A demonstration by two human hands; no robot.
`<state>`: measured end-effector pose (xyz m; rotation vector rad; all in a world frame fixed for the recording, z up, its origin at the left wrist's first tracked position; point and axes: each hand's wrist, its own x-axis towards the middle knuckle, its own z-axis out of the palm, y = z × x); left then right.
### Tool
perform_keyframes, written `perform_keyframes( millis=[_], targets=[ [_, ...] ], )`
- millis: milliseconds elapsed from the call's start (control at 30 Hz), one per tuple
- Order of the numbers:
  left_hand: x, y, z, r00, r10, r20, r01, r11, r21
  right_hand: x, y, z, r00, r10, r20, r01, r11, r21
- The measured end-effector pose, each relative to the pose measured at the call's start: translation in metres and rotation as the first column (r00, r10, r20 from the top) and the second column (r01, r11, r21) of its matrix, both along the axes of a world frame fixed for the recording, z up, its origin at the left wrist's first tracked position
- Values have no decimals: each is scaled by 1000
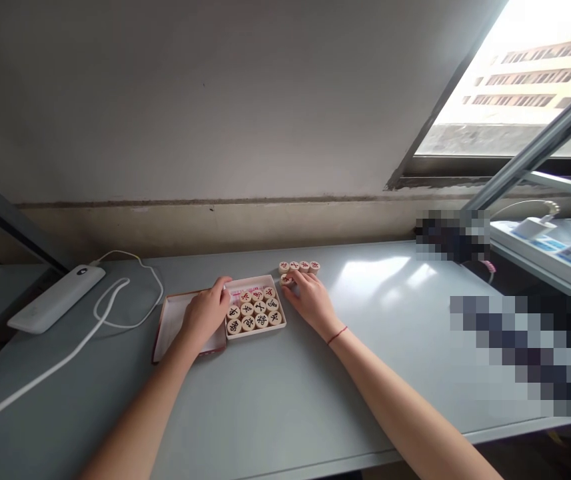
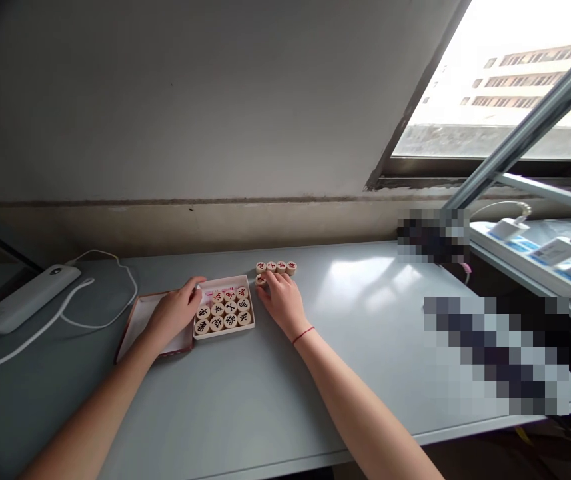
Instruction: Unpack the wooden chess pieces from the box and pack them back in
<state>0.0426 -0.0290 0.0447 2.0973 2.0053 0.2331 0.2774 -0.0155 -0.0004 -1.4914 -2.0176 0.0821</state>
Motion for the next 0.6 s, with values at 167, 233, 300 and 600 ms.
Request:
perform_keyframes(
  millis=[167,233,300,600],
  targets=[
    [-1,0,0,1000,-7,1,7,1000,11,-1,1,-2,1000,-8,21,8,1000,16],
    [-2,1,0,1000,-2,-8,2,1000,13,-1,2,-3,1000,-14,23,13,1000,24],
    [-3,1,1,1000,-2,-16,3,1000,25,-1,2,-4,1000,-20,20,20,999,26],
    [-4,2,-3,1000,-14,-3,14,996,87,2,4,-10,1000,1,1,-1,999,48]
  ],
)
